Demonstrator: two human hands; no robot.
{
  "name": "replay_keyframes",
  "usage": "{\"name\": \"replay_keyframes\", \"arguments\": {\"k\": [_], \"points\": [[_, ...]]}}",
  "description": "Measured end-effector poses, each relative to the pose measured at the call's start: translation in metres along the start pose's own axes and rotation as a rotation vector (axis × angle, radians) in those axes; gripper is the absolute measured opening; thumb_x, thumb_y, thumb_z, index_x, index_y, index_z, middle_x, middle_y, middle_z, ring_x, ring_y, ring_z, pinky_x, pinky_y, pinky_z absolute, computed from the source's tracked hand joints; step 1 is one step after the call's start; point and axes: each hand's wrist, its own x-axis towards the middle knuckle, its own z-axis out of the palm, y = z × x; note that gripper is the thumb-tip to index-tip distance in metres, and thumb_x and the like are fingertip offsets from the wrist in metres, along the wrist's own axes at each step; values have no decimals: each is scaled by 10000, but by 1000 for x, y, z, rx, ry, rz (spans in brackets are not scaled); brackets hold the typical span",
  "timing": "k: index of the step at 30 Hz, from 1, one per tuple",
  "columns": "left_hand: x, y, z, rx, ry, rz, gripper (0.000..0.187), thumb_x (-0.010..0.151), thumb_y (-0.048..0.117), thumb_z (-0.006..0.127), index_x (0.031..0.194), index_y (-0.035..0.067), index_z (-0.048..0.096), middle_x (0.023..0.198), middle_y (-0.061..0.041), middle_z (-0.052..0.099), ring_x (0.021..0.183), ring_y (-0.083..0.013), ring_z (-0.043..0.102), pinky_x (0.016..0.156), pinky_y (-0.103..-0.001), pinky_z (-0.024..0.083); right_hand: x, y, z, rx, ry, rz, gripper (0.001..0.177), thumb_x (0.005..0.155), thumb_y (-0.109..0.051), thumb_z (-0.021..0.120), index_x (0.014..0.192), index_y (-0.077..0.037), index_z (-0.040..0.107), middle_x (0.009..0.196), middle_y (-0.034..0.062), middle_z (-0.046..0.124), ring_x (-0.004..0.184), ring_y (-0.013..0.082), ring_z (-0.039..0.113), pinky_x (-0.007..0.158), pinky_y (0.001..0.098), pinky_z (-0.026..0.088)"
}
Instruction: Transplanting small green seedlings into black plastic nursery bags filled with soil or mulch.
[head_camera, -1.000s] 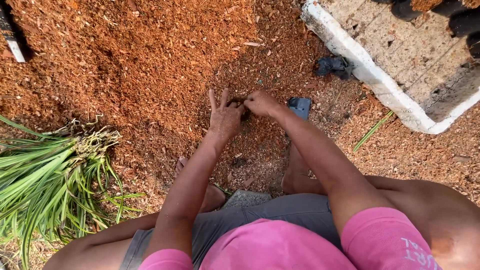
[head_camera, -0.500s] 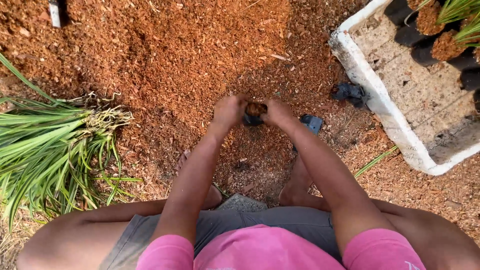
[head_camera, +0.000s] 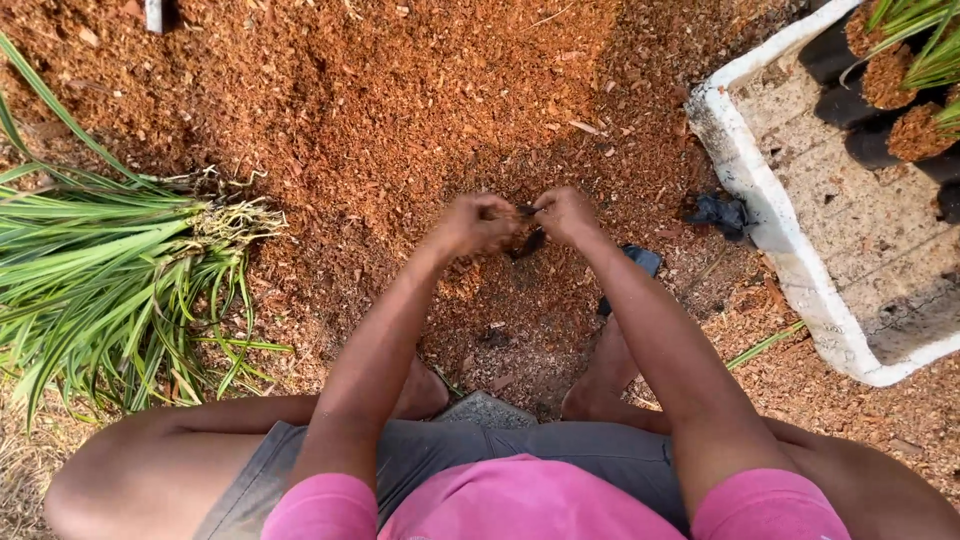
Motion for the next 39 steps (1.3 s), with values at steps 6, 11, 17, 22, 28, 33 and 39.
{"name": "replay_keyframes", "arguments": {"k": [6,11,17,22,28,33,39], "points": [[15,20,50,993,-7,-39,310,864,87,599,1152,173,675,841,-81,657,1327,-357,400,1121,-622,167,15,32,13,-102,64,19,283,791,-154,689,1074,-148,704,778,109,662,822,311,664,741,461,525],[13,19,60,1153,-113,-168,406,863,62,562,1257,149,604,1263,-50,620,1444,-337,165,1124,-642,-43,6,9,4,-153,106,-7,197,781,-170,671,970,-182,725,788,95,663,849,335,664,745,468,522],[48,-100,63,431,246,-208,408,865,303,551,1265,227,532,1139,-133,660,1148,-340,594,982,-524,460,-17,-36,-16,-211,-170,5,585,751,-178,739,1303,-191,549,1224,182,567,1181,395,521,992,538,413],[10,-89,24,201,532,-49,195,848,200,597,996,136,707,885,-151,715,888,-370,692,786,-471,559,-12,-31,0,-452,-305,-56,610,828,-187,688,1389,-74,477,1242,299,568,1148,482,545,933,618,465],[-35,-146,-116,-580,1452,54,203,908,173,572,796,22,648,637,-120,640,531,-177,622,454,-292,519,10,-1,13,-664,-196,-95,373,893,-241,578,1124,36,673,969,288,694,957,468,647,787,573,545],[-88,-230,-200,-673,1927,-164,168,864,192,596,711,122,585,570,-46,609,530,-135,563,544,-332,469,17,-18,1,-613,79,-172,172,880,-226,611,919,-137,752,783,168,722,832,419,687,732,499,553],[-108,-214,-221,-967,1744,-35,134,839,109,575,784,3,636,626,-119,643,517,-158,633,376,-313,521,-6,-57,-18,-269,205,-226,208,894,-242,661,1023,-98,736,863,183,709,862,403,666,752,476,502]]}}
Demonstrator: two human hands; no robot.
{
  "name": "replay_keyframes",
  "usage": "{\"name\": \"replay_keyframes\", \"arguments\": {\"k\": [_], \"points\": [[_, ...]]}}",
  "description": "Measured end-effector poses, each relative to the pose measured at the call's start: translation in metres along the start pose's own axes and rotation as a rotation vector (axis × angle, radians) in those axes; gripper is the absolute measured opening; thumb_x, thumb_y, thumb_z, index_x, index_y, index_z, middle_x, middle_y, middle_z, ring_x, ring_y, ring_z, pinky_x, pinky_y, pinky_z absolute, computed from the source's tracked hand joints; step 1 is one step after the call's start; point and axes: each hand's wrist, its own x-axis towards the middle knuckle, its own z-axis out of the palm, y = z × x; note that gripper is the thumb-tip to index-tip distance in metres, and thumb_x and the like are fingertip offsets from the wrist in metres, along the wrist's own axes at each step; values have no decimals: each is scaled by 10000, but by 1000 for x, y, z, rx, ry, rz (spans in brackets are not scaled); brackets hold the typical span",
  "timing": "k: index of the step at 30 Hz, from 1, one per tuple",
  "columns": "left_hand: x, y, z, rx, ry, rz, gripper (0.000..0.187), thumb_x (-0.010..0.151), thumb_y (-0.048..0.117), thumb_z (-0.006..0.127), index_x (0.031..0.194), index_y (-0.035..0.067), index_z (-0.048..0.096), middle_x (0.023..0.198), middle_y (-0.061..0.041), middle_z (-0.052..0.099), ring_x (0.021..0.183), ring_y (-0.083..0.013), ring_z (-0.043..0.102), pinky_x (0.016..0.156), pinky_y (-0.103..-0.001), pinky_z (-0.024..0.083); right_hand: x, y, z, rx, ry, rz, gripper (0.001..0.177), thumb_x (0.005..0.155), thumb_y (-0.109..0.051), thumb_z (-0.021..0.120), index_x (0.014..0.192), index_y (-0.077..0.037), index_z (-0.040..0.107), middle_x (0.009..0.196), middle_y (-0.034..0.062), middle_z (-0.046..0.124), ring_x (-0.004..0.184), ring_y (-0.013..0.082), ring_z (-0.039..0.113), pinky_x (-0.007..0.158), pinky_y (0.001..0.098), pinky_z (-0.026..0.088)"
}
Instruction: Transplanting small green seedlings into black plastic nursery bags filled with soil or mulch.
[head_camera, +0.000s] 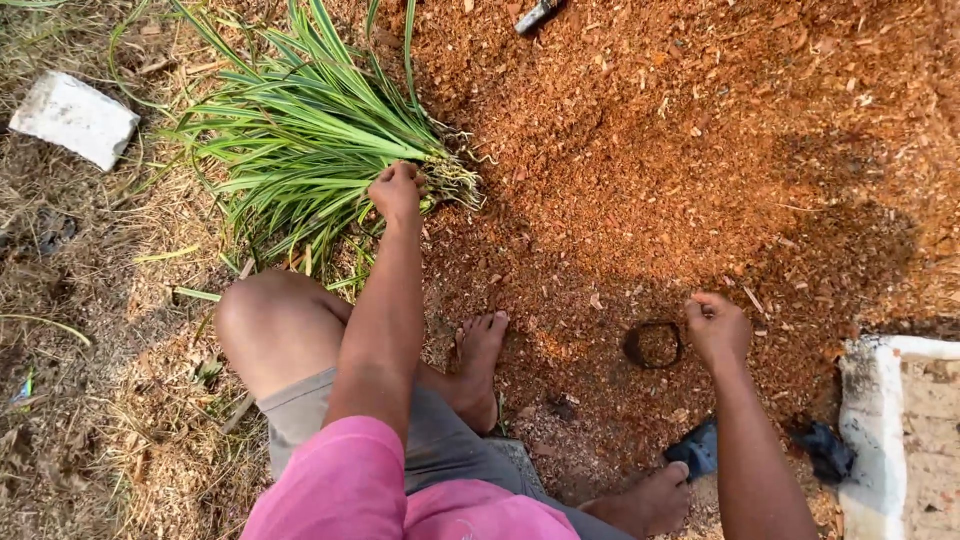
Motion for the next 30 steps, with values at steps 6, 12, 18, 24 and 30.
{"name": "replay_keyframes", "arguments": {"k": [6,12,18,24,30], "points": [[-10,18,25,21,-127,-189,318,921,130,613,1046,-129,478,609,-88,556,487,-176,546,432,-392,362,-7,-4,6,66,-55,46,210,839,-271,680,995,-149,749,797,102,721,766,316,689,709,411,511],[-15,30,22,-66,-39,-104,157,885,150,654,861,78,516,667,-17,557,488,-101,518,401,-254,415,-6,0,5,136,-61,73,212,839,-240,684,1008,-127,742,786,96,719,730,273,685,683,395,511],[-54,98,-6,-119,-256,-169,237,806,133,742,749,118,513,595,54,467,449,-55,444,390,-213,388,12,-7,10,210,-49,26,165,859,-173,692,1013,-139,741,820,105,713,725,240,665,646,343,502],[-39,90,-17,107,-259,101,143,836,128,690,795,55,574,616,-41,533,519,-123,530,436,-277,445,-6,-86,-23,375,-90,-12,189,879,-73,661,1057,-23,703,839,198,690,709,257,619,660,365,495],[-93,68,-36,172,-436,-58,169,862,99,681,929,27,543,778,-84,567,611,-128,555,589,-316,533,-8,-148,5,579,-288,-38,182,910,-113,644,1077,-52,679,909,189,681,786,220,666,705,310,566]]}}
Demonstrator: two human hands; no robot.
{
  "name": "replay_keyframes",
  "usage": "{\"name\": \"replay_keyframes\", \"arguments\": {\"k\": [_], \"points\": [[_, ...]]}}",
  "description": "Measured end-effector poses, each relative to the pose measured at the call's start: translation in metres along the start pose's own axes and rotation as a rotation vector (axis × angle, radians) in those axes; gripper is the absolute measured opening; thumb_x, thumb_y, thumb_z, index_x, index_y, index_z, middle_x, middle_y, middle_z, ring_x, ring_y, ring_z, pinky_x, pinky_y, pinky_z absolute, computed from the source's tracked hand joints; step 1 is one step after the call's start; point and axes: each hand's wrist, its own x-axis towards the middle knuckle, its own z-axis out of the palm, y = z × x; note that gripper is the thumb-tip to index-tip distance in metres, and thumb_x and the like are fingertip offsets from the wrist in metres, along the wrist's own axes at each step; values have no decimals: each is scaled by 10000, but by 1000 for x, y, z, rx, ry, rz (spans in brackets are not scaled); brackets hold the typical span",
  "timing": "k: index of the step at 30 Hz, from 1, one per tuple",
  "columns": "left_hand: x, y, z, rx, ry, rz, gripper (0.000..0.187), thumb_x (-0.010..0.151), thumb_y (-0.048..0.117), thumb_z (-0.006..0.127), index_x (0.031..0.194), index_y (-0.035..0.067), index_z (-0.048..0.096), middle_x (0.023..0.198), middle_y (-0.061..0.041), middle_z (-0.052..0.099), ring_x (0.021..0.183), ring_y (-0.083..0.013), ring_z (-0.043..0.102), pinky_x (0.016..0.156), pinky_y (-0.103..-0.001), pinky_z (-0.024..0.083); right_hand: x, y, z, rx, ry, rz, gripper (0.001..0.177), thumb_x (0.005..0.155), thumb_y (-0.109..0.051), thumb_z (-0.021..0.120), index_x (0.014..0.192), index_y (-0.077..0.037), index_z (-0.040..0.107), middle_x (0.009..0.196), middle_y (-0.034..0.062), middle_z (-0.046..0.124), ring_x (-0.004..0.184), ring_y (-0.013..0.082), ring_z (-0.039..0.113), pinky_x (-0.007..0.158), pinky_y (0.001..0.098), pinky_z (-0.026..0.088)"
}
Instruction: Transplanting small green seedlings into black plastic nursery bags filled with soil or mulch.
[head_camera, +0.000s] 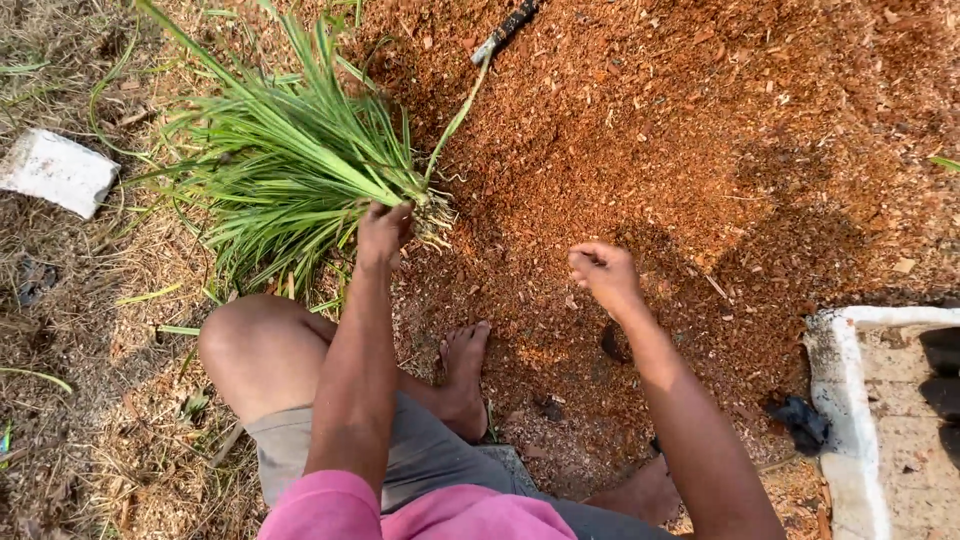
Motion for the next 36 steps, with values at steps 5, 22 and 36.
{"name": "replay_keyframes", "arguments": {"k": [5,22,36], "points": [[30,-52,-8,89,40,-110,330,847,85,689,1082,-47,498,779,-124,550,567,-145,558,469,-283,487,10,-37,67,55,-189,-103,220,933,-134,627,1108,-1,642,950,189,641,829,215,642,713,302,580],[25,-128,40,649,181,48,173,797,243,703,828,78,745,674,-130,663,728,-323,673,675,-447,514,-3,60,86,326,-72,107,235,885,-109,645,1086,14,647,878,125,670,699,86,623,605,176,574],[-83,-26,75,202,-355,159,144,841,191,716,863,48,710,718,-122,681,614,-143,625,534,-262,562,2,16,79,354,-209,-68,336,903,-110,647,1184,58,570,970,198,693,743,162,696,628,189,587]]}}
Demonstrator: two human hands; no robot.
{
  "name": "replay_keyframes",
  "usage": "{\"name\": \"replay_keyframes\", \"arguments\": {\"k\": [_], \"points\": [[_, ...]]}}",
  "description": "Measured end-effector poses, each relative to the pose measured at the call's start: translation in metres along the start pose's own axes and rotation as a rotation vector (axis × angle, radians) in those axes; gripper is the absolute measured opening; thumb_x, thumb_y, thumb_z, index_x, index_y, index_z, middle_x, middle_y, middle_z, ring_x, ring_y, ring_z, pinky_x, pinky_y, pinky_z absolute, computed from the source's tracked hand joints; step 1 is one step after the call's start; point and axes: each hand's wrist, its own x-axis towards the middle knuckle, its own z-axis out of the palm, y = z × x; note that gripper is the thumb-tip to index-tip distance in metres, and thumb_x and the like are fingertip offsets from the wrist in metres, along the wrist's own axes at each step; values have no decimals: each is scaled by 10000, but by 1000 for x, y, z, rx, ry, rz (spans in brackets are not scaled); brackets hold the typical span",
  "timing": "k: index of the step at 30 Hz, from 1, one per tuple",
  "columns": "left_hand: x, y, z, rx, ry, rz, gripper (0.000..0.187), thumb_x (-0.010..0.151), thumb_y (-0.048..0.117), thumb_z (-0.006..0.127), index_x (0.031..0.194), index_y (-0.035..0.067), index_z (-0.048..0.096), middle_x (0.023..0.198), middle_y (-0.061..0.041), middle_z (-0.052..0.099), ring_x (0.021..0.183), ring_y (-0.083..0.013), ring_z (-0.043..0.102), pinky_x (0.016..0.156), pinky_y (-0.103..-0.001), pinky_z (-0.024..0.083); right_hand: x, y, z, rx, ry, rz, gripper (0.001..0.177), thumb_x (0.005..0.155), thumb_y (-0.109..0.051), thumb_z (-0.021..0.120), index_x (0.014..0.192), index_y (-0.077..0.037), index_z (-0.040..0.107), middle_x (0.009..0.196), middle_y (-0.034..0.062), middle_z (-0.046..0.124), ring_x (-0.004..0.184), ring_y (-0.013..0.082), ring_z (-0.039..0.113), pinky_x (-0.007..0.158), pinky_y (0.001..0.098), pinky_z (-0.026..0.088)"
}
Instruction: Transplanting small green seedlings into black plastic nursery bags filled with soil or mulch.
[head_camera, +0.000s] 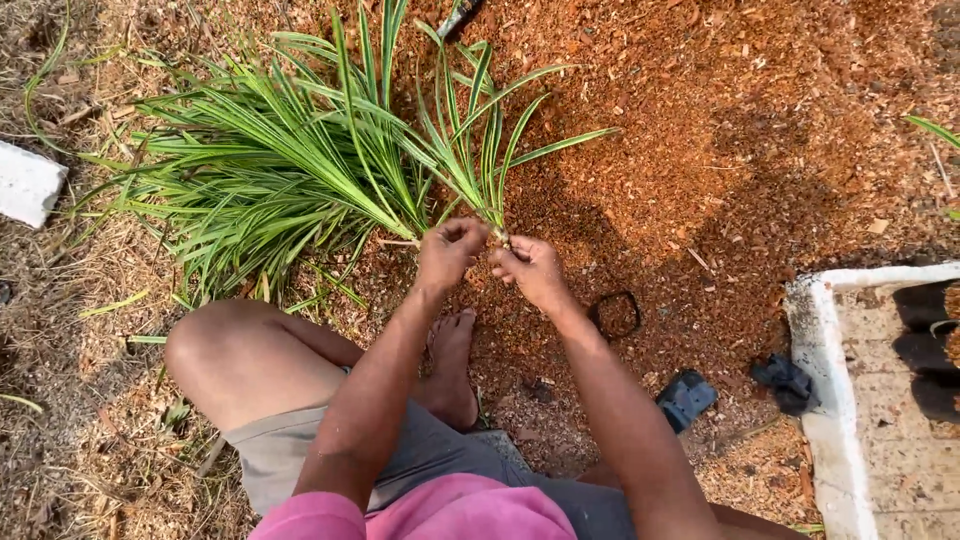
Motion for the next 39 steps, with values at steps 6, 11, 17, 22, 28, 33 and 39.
{"name": "replay_keyframes", "arguments": {"k": [6,11,17,22,28,33,39], "points": [[0,27,-8,94,-104,-185,861,878,578,645,1390,-33,317,1269,-284,476,1025,-332,610,818,-397,570,-14,-2,1,-12,18,3,319,896,-79,634,1164,82,571,964,201,694,728,144,693,618,179,586],[7,-32,-3,18,-104,-102,176,897,92,653,944,-74,622,737,-136,618,613,-154,611,546,-234,559,-10,20,-5,-12,-25,68,335,905,-122,652,1182,53,579,975,229,681,749,205,697,643,254,601],[-12,2,-17,472,-56,20,181,911,101,618,750,40,674,572,-87,602,451,-143,542,545,-299,492,-5,37,1,347,-97,291,376,909,-143,626,1235,30,555,1010,178,683,801,215,705,728,328,610],[-38,47,-21,404,-124,23,205,927,104,613,740,54,681,617,-114,637,478,-160,527,590,-283,470,2,42,11,343,-54,248,334,894,-105,649,1197,21,586,940,132,698,738,173,705,671,282,616],[-52,110,-121,239,-379,206,122,922,68,608,934,1,709,749,-209,684,671,-280,661,699,-396,545,8,45,2,445,-161,256,374,923,-116,595,1251,51,527,999,163,682,821,191,703,750,324,598],[-25,133,-335,1055,469,-6,265,1011,144,718,1167,-63,665,922,-195,687,731,-260,666,724,-481,543,6,17,-5,713,-429,147,320,952,-76,516,1265,-8,531,994,120,638,891,243,619,779,369,521],[-31,109,-246,1208,397,148,251,980,261,653,1126,70,724,948,-129,717,748,-250,688,546,-374,524,-35,-56,38,503,-126,-214,349,929,-36,567,1270,37,555,1015,170,672,818,209,660,742,301,594]]}}
